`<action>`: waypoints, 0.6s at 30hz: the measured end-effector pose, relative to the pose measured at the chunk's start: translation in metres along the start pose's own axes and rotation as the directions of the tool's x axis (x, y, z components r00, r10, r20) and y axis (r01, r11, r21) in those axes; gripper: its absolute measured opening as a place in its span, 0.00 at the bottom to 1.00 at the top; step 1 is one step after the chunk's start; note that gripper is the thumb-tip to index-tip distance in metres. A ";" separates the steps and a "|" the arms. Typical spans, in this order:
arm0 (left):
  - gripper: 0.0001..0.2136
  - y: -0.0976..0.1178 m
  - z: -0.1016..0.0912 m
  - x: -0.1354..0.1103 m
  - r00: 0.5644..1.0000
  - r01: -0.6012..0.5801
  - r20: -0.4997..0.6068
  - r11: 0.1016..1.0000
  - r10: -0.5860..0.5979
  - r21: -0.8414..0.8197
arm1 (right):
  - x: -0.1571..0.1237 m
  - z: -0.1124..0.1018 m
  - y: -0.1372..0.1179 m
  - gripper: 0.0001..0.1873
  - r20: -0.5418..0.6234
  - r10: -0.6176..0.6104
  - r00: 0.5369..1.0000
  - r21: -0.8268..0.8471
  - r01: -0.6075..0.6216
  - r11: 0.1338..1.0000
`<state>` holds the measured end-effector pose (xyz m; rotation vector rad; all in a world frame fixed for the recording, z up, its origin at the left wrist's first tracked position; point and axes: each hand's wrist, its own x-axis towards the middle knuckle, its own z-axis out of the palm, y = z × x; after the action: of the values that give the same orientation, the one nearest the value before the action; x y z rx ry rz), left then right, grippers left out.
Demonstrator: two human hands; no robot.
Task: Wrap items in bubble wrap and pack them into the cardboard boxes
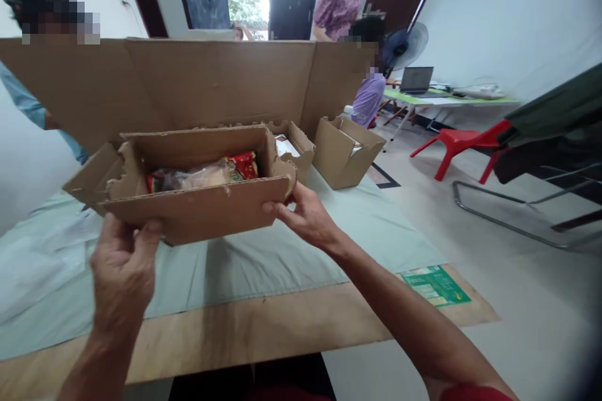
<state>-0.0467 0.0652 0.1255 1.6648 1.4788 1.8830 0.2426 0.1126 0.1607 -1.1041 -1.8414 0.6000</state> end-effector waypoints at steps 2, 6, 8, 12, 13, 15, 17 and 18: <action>0.23 0.007 0.012 -0.010 0.998 0.066 -0.009 0.996 -0.067 -0.064 | -0.010 -0.009 0.003 0.14 -0.031 -0.017 0.999 -0.026 0.016 1.000; 0.29 0.010 0.034 -0.058 0.974 0.195 0.146 0.966 -0.171 -0.169 | -0.076 -0.032 0.017 0.14 -0.115 -0.005 0.993 -0.139 -0.011 0.990; 0.30 0.003 0.036 -0.079 0.953 0.256 0.212 0.951 -0.219 -0.172 | -0.111 -0.034 0.025 0.16 -0.163 0.040 0.986 -0.177 -0.069 0.982; 0.31 -0.013 0.037 -0.105 0.906 0.333 0.318 0.935 -0.281 -0.123 | -0.149 -0.031 0.041 0.20 -0.190 0.155 0.970 -0.137 -0.182 0.974; 0.31 -0.015 0.038 -0.109 0.895 0.344 0.338 0.932 -0.289 -0.112 | -0.153 -0.031 0.046 0.21 -0.185 0.179 0.966 -0.112 -0.202 0.973; 0.30 -0.016 0.041 -0.114 0.881 0.365 0.359 0.925 -0.307 -0.104 | -0.159 -0.035 0.054 0.25 -0.177 0.211 0.961 -0.068 -0.225 0.972; 0.29 -0.013 0.043 -0.117 0.876 0.385 0.350 0.918 -0.331 -0.096 | -0.162 -0.040 0.061 0.27 -0.163 0.232 0.959 -0.032 -0.240 0.970; 0.29 -0.011 0.044 -0.119 0.876 0.393 0.338 0.916 -0.345 -0.083 | -0.163 -0.042 0.064 0.27 -0.155 0.240 0.958 -0.018 -0.246 0.969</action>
<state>0.0249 0.0076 0.0368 1.4111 1.3668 1.4083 0.3428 0.0004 0.0618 -1.3759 -1.6045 0.6063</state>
